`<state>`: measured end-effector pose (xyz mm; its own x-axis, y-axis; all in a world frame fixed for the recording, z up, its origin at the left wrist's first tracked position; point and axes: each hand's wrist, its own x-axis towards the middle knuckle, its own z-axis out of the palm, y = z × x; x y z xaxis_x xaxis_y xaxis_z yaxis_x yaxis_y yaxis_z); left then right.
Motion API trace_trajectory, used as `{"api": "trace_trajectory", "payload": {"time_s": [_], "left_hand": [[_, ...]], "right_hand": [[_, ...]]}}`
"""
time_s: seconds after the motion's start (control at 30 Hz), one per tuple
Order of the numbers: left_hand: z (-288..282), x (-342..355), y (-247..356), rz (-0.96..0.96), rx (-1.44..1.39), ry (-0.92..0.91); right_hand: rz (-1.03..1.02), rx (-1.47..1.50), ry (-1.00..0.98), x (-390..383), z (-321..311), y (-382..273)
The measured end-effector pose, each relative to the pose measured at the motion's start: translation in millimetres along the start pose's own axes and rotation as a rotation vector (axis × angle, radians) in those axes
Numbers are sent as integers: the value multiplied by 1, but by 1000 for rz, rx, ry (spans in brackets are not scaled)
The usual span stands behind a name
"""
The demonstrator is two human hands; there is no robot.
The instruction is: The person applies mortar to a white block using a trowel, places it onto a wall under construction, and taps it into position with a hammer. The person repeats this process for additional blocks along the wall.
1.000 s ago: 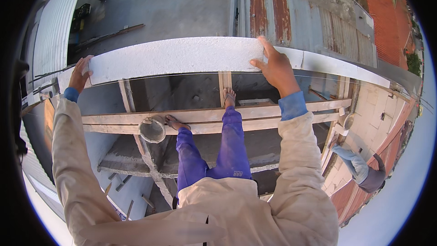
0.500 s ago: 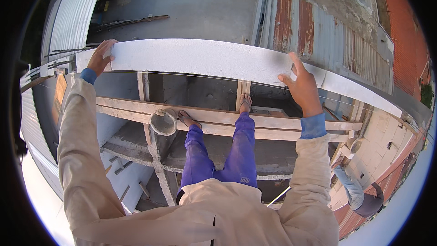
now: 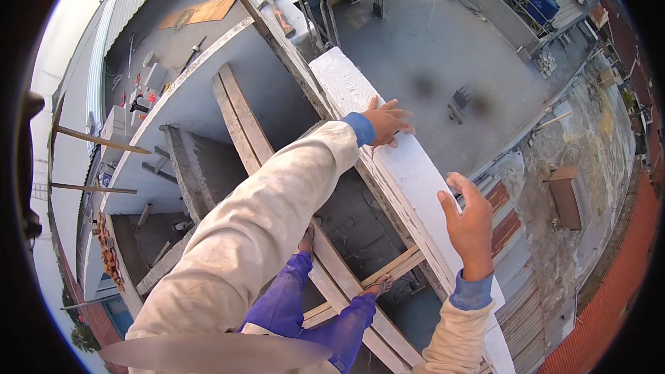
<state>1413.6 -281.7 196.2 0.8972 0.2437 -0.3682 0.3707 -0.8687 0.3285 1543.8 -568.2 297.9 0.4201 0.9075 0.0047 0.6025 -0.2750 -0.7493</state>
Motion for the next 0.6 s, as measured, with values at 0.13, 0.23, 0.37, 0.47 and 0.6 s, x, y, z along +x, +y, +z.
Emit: {"api": "trace_trajectory", "payload": {"time_s": [0.13, 0.23, 0.37, 0.47, 0.6], "left_hand": [[13, -12, -2, 59, -184, 198], [37, -27, -8, 69, -369, 327], [120, -97, -56, -164, -662, 492], [208, -187, -116, -576, -786, 467], [301, -295, -169, -1064, -873, 288]], "right_hand": [[-416, 88, -261, 153, 130, -116], [-432, -29, -215, 265, 224, -170], [-475, -255, -52, 378, 321, -201], [-423, -427, 7, 428, 371, -209], [-183, -601, -71, 468, 407, -201]]}}
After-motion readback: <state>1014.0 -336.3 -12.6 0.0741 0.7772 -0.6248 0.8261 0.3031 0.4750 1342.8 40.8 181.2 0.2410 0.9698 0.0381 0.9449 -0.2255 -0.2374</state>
